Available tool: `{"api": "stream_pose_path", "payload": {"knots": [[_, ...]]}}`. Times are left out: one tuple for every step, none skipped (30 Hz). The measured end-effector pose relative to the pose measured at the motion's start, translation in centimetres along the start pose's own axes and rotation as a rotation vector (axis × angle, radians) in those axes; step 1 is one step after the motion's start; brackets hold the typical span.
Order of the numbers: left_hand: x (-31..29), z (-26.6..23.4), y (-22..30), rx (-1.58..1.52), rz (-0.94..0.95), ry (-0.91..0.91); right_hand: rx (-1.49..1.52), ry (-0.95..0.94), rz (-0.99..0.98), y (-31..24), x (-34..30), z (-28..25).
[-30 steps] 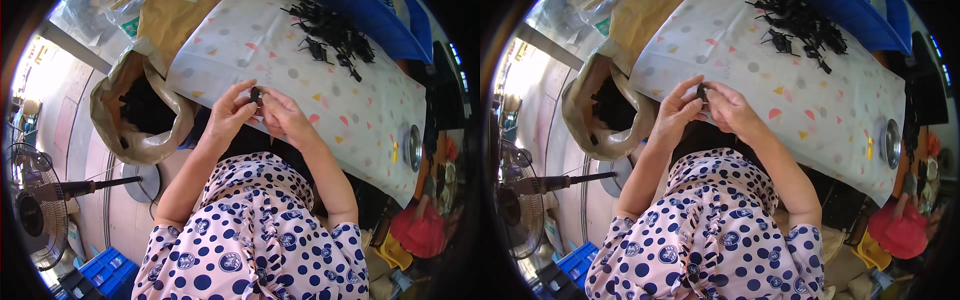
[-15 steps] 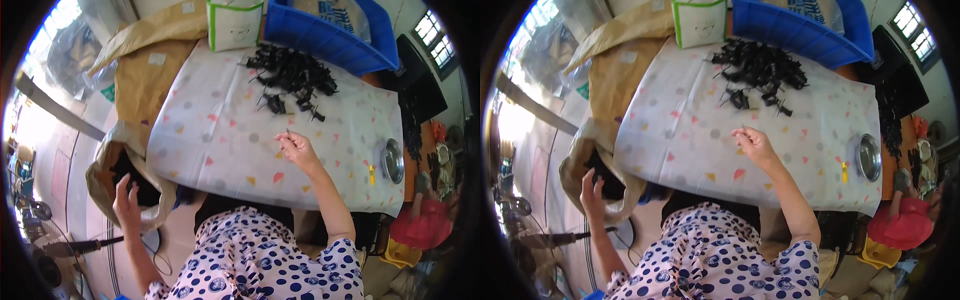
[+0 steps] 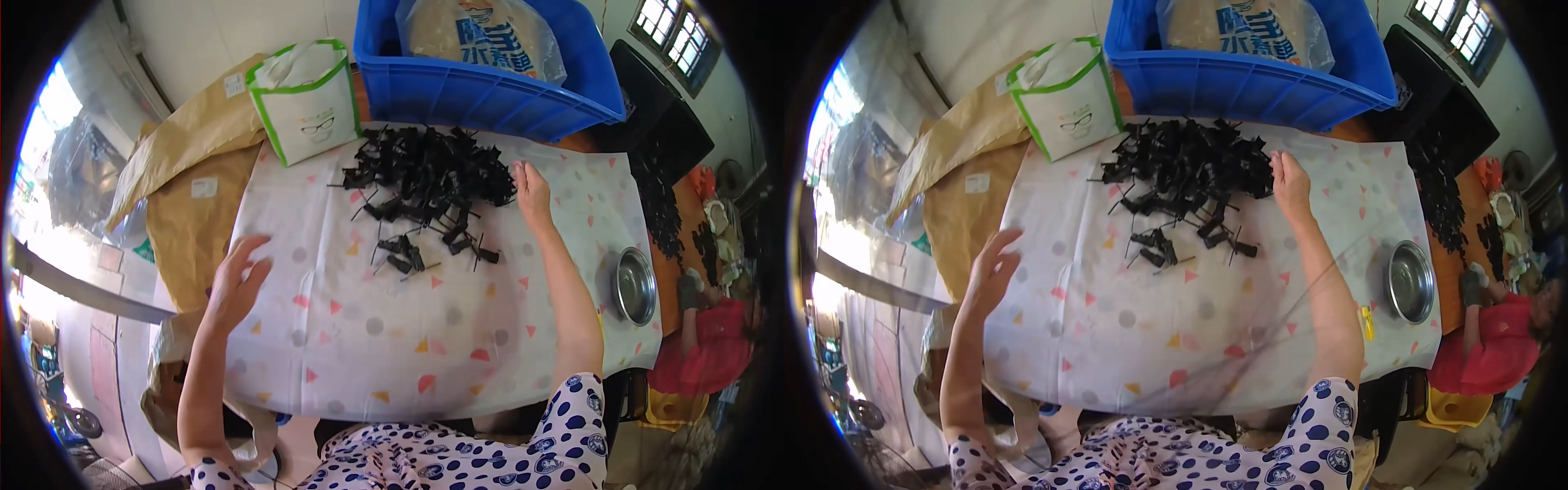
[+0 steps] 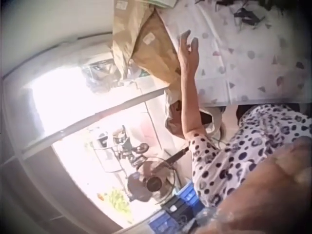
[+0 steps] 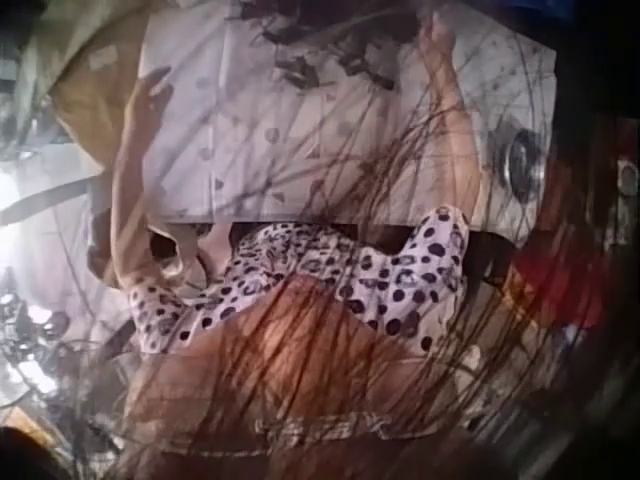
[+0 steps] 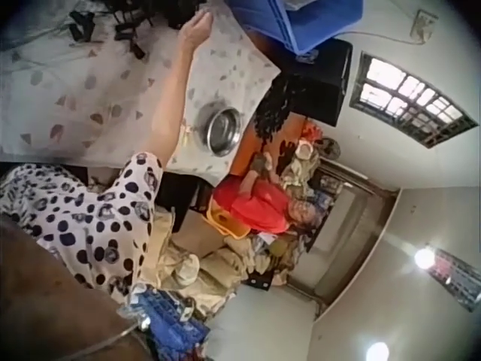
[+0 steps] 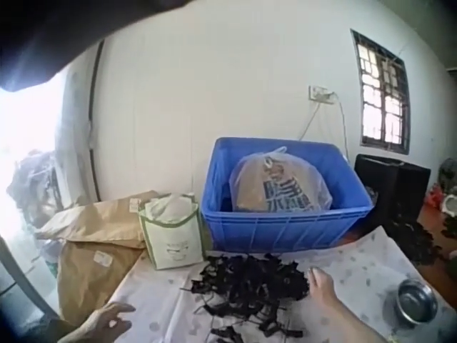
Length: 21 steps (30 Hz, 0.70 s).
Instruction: Assembling small black plastic components by hand at a workbench.
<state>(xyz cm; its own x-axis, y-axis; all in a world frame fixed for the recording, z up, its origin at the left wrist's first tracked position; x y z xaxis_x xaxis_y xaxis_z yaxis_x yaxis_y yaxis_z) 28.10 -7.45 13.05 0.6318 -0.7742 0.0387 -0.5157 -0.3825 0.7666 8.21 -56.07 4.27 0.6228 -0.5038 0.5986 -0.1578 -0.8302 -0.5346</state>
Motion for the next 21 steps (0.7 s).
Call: {"api": "stream_pose_path", "payload": {"knots": [[2.8,0.5,0.1,0.004,0.018,-0.02,-0.043,-0.008,0.002,0.8,1.2,0.9],[5.9,1.6,-0.3,-0.002,0.046,-0.047,-0.1,-0.014,0.007,1.9,2.3,1.5],[9.0,2.8,-0.9,0.004,0.084,-0.055,-0.106,-0.006,0.01,3.4,3.4,2.0],[12.0,4.2,-1.5,0.006,0.124,-0.066,-0.066,-0.054,0.062,5.1,4.3,2.5],[14.9,5.8,-1.7,0.032,0.176,-0.063,-0.029,-0.104,0.118,6.8,5.2,2.9],[17.3,6.9,-2.0,0.065,0.221,-0.056,-0.032,-0.101,0.124,7.6,6.0,3.6],[19.4,7.7,-2.1,0.066,0.226,-0.061,-0.1,-0.108,0.061,8.0,6.9,4.4],[21.4,8.5,-2.3,0.091,0.22,-0.059,-0.169,-0.117,-0.002,8.3,7.8,5.2],[23.8,9.9,-2.6,0.103,0.221,-0.069,-0.19,-0.114,0.012,9.5,8.4,5.7],[25.6,10.7,-2.9,0.098,0.228,-0.079,-0.204,-0.107,0.0,10.1,9.2,6.6],[27.3,11.4,-3.2,0.166,0.245,-0.001,-0.218,-0.1,-0.012,10.7,9.9,7.4],[29.0,12.3,-3.8,0.233,0.254,0.074,-0.225,-0.107,0.0,11.1,10.3,8.4],[30.5,12.7,-4.1,0.208,0.196,0.037,-0.218,-0.119,-0.014,10.9,11.0,9.2],[31.8,13.0,-4.3,0.207,0.198,0.031,-0.211,-0.132,-0.029,10.7,11.6,10.1],[33.2,13.6,-5.0,0.234,0.173,0.032,-0.218,-0.133,-0.02,10.8,11.9,11.1],[34.1,13.9,-5.0,0.262,0.152,0.034,-0.242,-0.163,0.006,10.9,12.3,11.7],[34.8,14.1,-5.1,0.258,0.157,0.025,-0.265,-0.194,0.032,10.9,12.5,12.4],[35.5,14.8,-5.1,0.289,0.127,0.027,-0.277,-0.198,0.045,11.5,12.6,12.8],[36.1,15.1,-5.3,0.324,0.097,0.035,-0.274,-0.225,0.048,11.7,12.8,13.2],[36.5,15.5,-5.4,0.317,0.101,0.027,-0.269,-0.252,0.05,11.8,12.8,13.6],[36.9,15.7,-6.0,0.302,0.117,0.022,-0.272,-0.253,0.053,11.6,12.9,14.0]]}}
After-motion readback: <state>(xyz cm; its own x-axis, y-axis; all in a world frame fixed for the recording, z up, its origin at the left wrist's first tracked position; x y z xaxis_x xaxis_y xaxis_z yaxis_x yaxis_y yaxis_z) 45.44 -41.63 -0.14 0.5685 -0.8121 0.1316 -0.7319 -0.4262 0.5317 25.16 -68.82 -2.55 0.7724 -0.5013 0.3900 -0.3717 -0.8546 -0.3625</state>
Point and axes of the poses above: each hand's wrist, its own x-axis towards the middle knuckle, its own z-axis out of the palm, y = z × x, the point moved 1 cm from there along x, towards the middle knuckle, and after that the axes turned 6 degrees about -y, right-handed, at the moved point
